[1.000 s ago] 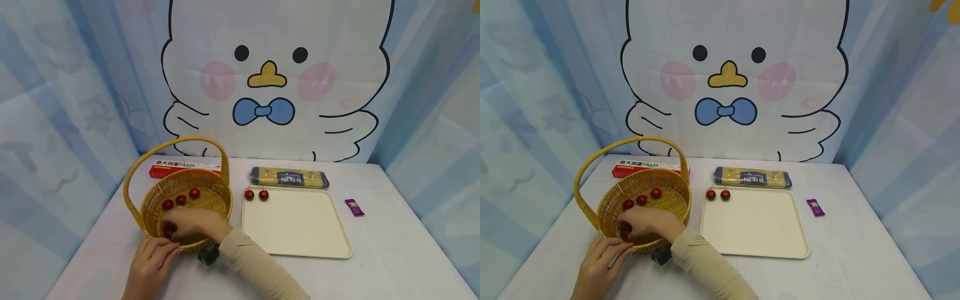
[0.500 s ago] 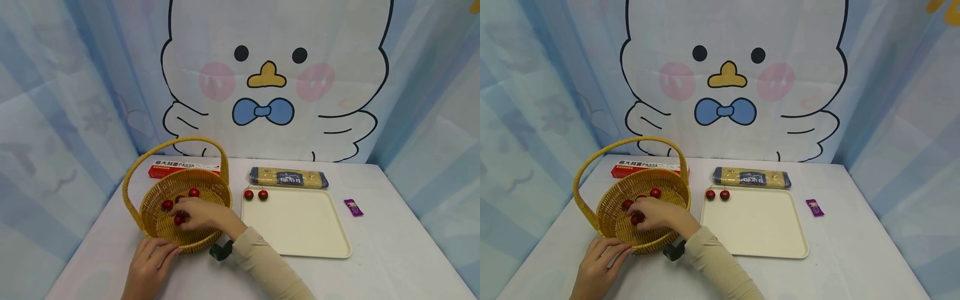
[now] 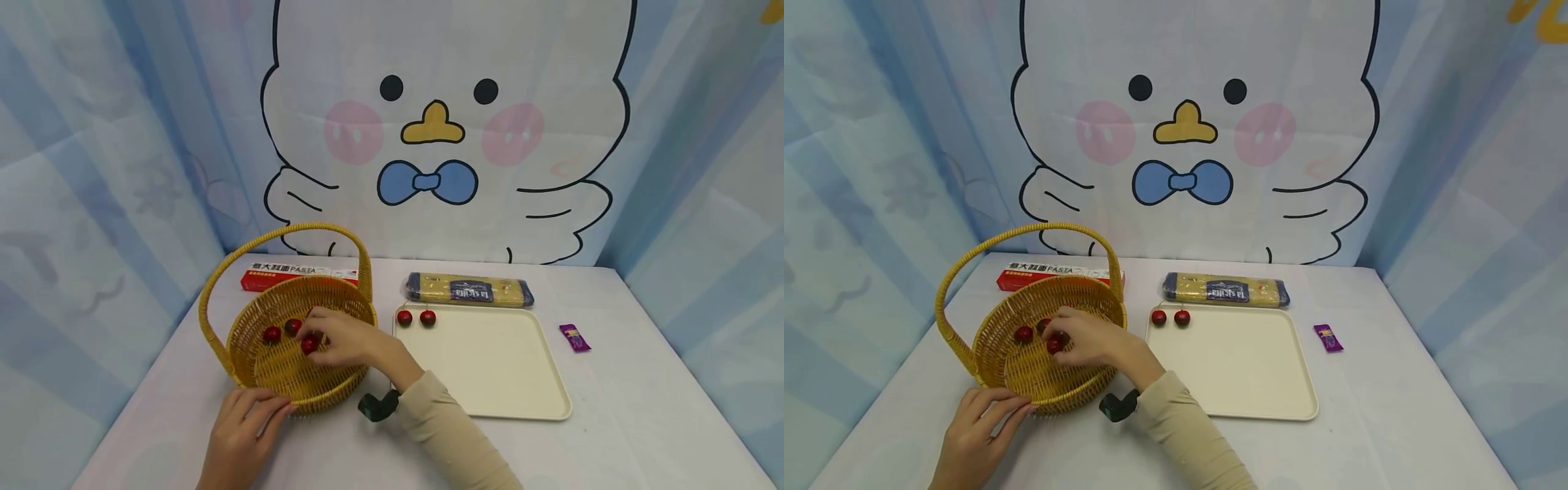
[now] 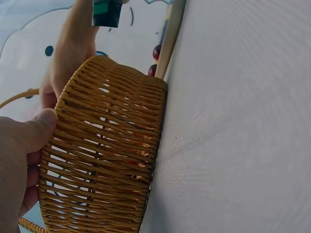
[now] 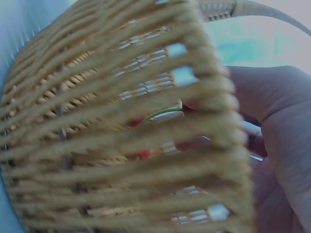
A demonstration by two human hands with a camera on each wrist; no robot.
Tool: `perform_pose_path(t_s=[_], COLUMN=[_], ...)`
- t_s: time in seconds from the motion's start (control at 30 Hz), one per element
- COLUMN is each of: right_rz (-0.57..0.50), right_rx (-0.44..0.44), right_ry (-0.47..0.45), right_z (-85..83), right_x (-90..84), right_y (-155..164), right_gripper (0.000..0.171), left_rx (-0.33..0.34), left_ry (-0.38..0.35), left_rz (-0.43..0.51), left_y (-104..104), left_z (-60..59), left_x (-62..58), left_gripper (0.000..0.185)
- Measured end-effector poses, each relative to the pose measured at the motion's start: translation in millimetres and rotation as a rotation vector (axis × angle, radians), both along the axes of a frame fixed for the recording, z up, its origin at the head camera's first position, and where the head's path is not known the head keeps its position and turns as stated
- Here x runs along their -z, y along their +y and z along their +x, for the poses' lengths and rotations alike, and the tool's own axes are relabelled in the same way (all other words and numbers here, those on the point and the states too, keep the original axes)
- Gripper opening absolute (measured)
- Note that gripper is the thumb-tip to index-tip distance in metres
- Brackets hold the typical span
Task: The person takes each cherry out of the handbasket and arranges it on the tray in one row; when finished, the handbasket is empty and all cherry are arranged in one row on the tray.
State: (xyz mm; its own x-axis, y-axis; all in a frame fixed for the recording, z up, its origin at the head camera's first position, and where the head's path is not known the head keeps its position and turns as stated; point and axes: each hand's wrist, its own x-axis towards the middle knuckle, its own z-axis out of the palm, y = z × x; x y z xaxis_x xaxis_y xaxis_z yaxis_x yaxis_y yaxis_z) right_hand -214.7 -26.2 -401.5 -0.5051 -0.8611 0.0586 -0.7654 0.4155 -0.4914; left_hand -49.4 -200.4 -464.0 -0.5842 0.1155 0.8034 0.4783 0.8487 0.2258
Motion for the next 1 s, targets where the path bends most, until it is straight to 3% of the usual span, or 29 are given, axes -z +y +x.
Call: perform_pose_path(t_s=[0.43, 0.7, 1.0], right_rz=[-0.121, -0.195, -0.221], right_rx=[0.07, 0.073, 0.138], right_ry=[-0.007, -0.006, -0.007], right_z=[-3.8, -5.2, -5.9], right_x=[-12.8, -17.4, -16.9], right_y=[35.4, 65.4, 103.7], right_gripper=[0.033, 0.029, 0.033], left_rx=[-0.011, 0.013, 0.005], left_ry=[-0.034, 0.021, 0.001], left_rz=[-0.001, 0.016, 0.013], left_y=[-1.6, 0.1, 1.0], left_z=[0.8, -2.0, 0.2], left_x=[0.0, 2.6, 0.9], left_gripper=[0.055, 0.052, 0.053])
